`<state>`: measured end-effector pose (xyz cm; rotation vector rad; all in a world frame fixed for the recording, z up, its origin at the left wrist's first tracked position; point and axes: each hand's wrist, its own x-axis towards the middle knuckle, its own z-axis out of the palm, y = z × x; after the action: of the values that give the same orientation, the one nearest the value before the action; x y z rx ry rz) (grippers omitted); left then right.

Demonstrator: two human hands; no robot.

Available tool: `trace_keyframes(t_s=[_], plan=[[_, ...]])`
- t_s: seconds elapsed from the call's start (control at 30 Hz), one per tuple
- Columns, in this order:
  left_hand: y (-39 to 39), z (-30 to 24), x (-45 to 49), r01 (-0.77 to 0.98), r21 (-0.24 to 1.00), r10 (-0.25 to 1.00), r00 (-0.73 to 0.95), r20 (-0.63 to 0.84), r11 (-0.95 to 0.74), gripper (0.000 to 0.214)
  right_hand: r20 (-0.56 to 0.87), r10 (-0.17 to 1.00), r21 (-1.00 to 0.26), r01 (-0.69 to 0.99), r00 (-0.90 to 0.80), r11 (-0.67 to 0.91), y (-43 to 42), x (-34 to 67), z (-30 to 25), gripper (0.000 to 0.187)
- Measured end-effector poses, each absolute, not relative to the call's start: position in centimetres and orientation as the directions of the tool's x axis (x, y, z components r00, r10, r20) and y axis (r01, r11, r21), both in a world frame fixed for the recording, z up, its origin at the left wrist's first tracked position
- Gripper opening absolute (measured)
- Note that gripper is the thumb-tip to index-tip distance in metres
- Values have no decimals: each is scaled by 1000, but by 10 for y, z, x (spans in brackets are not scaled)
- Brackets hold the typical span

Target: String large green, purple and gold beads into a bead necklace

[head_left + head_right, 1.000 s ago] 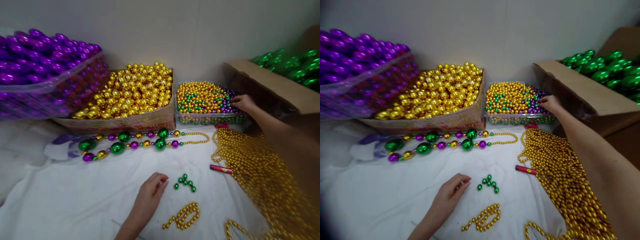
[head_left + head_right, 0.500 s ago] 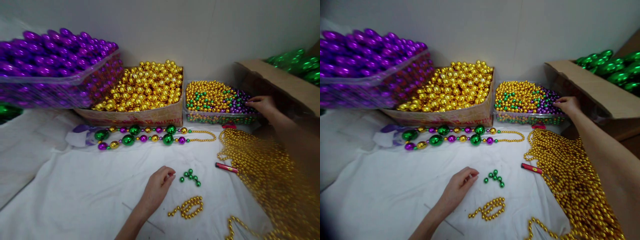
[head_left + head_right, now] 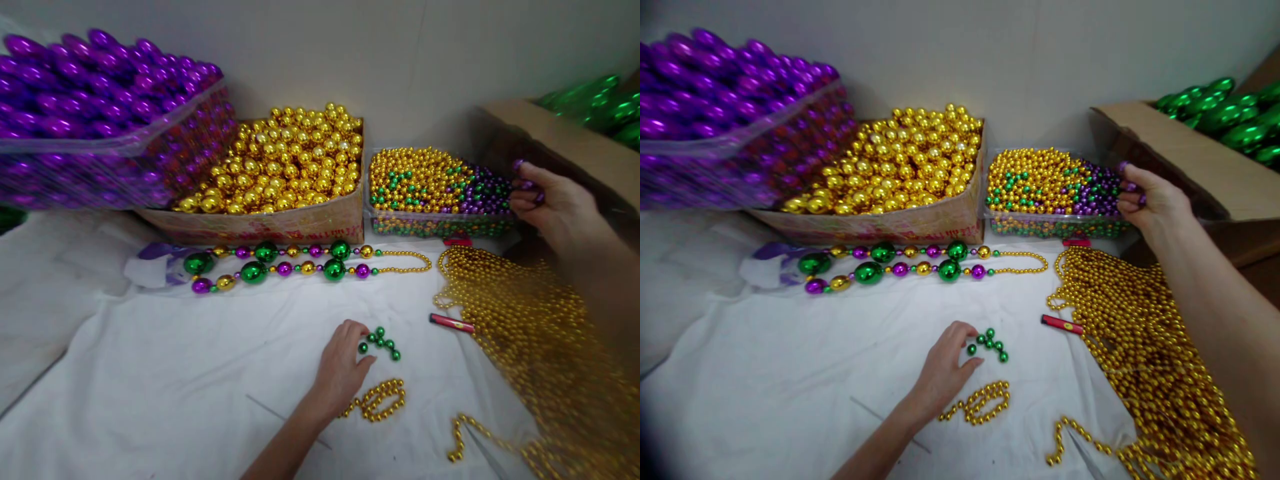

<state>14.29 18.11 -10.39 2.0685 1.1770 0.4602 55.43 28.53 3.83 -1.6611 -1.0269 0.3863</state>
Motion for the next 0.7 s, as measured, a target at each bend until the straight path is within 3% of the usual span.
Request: trace_keyframes(t_s=[0.1,0.23,0.37,0.43,0.57,0.7], plan=[[178,-105,142,611,718,855,517,-44,-333,32,73,857,-989,147,511,-4,264,529,50,17],[178,-105,143,643,700,864,498,-73,-311,29,-67,925,-990,-140,375,-15,223,482,36,18],[180,-104,144,653,692,867,493,-77,-309,27,-310,936,-916,-316,165,-248,176,423,-22,22],[181,-102,143,646,702,866,493,-83,-300,27,-440,898,-808,-444,20,-386,156,397,-54,24],[183,-97,139,605,749,871,485,-79,-269,27,-463,880,-665,-613,-111,-427,135,363,-89,27],[184,-93,133,577,778,891,452,-50,-249,25,-405,905,-603,-707,-129,-370,132,354,-95,32]])
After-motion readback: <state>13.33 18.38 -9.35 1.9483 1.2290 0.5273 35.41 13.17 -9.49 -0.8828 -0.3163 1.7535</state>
